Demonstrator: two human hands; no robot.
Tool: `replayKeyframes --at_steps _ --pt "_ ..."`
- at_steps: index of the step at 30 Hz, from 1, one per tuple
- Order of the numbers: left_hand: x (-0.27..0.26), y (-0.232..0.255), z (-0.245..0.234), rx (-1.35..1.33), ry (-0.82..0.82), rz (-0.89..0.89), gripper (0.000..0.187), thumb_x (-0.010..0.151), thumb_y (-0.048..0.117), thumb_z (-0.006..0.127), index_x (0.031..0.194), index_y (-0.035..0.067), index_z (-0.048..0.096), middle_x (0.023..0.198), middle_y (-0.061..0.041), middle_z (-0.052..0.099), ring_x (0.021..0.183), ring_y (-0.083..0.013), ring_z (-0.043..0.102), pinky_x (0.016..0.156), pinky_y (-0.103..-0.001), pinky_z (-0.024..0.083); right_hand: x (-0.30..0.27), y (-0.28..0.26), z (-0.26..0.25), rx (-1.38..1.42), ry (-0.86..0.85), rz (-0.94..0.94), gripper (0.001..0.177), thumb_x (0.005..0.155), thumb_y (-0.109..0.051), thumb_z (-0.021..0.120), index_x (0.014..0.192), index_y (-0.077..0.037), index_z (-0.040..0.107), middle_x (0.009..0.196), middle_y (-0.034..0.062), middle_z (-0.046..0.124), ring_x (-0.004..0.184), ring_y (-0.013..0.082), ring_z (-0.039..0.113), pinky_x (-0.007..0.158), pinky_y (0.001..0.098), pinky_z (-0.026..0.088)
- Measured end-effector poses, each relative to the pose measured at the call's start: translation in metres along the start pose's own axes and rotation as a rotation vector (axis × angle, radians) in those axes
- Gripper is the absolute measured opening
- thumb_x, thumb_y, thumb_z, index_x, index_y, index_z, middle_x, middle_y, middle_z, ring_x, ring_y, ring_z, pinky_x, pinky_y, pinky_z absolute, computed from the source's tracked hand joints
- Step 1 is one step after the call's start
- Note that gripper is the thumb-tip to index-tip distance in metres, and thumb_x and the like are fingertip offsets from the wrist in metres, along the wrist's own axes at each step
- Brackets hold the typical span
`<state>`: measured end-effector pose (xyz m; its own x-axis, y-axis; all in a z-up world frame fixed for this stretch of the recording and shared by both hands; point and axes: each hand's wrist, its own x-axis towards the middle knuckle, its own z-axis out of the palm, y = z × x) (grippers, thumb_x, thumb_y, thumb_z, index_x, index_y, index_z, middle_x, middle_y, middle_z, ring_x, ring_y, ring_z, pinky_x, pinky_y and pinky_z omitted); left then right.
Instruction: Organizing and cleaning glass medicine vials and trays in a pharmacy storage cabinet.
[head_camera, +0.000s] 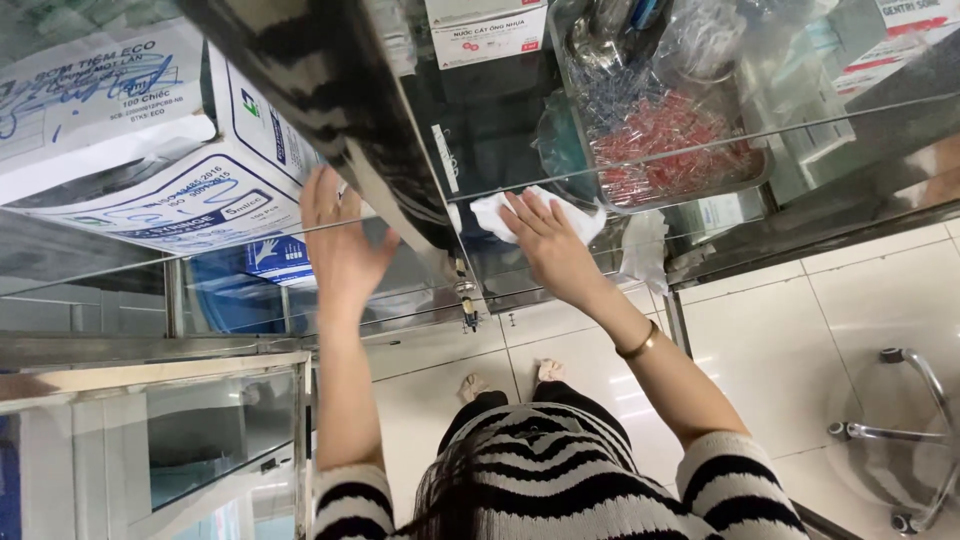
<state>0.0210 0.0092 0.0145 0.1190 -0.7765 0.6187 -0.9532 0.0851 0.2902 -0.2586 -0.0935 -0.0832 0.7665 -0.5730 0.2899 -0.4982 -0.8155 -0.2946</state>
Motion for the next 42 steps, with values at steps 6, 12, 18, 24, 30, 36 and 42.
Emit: replayKeyframes --at_steps 6,12,18,24,30,36,42 --pt "-0.001 -0.088 0.084 -0.31 -0.284 -0.413 0.029 0.102 0.033 0.061 0.118 0.011 0.069 0.122 -0.01 0.073 0.121 -0.0288 0.067 0.1 -0.035 0.048 -0.01 -0.003 -0.011 0.084 0.058 0.01 0.056 0.096 -0.005 0.054 0.152 -0.006 0.047 0.162 0.0146 0.041 0.151 0.0368 0.036 0.122 0.0524 0.027" --pt "0.093 -0.072 0.067 -0.075 -0.318 0.138 0.059 0.085 0.032 0.079 0.132 0.003 0.061 0.131 -0.022 0.058 0.128 -0.0405 0.052 0.11 -0.049 0.039 -0.01 -0.005 -0.008 0.063 0.122 0.015 0.052 0.099 -0.01 0.051 0.151 -0.007 0.048 0.162 0.0138 0.042 0.15 0.0362 0.038 0.123 0.0516 0.028" --pt "0.205 -0.034 0.12 0.081 -0.089 0.289 0.085 0.07 0.019 0.093 0.145 0.006 0.054 0.144 -0.022 0.053 0.13 -0.0444 0.048 0.098 -0.053 0.049 -0.011 -0.007 -0.006 0.048 0.142 0.015 0.051 0.099 -0.01 0.052 0.151 -0.007 0.049 0.161 0.014 0.043 0.149 0.0365 0.04 0.122 0.0516 0.028" --pt "0.263 -0.064 0.231 0.121 -0.054 0.225 0.082 0.074 0.02 0.095 0.143 0.007 0.054 0.14 -0.018 0.057 0.132 -0.0415 0.051 0.097 -0.051 0.052 -0.011 -0.008 -0.007 0.061 0.177 0.038 0.051 0.099 -0.011 0.053 0.15 -0.009 0.049 0.16 0.0129 0.045 0.148 0.0351 0.042 0.122 0.0504 0.031" --pt "0.25 -0.048 0.212 0.189 0.041 0.242 0.07 0.07 0.024 0.093 0.131 0.007 0.063 0.138 -0.02 0.058 0.13 -0.0423 0.052 0.089 -0.05 0.054 -0.009 -0.003 0.001 0.051 0.174 0.019 0.056 0.097 -0.012 0.057 0.152 -0.009 0.047 0.159 0.0145 0.046 0.146 0.0356 0.043 0.12 0.0512 0.032" --pt "0.18 -0.029 0.129 0.049 -0.023 0.179 0.068 0.092 0.036 0.088 0.144 0.003 0.058 0.144 -0.022 0.054 0.136 -0.0436 0.048 0.105 -0.052 0.048 0.035 0.035 0.044 -0.173 0.155 0.044 0.066 0.089 -0.009 0.056 0.154 -0.003 0.044 0.159 0.0196 0.041 0.146 0.0398 0.038 0.117 0.0576 0.034" --pt "0.05 -0.029 0.054 -0.188 0.071 0.186 0.061 0.085 0.027 0.087 0.135 0.004 0.062 0.141 -0.021 0.057 0.132 -0.0433 0.051 0.11 -0.052 0.042 0.147 0.092 0.092 -0.192 0.178 0.227 0.06 0.093 -0.009 0.059 0.15 -0.001 0.046 0.157 0.0202 0.041 0.145 0.0441 0.035 0.112 0.063 0.031"
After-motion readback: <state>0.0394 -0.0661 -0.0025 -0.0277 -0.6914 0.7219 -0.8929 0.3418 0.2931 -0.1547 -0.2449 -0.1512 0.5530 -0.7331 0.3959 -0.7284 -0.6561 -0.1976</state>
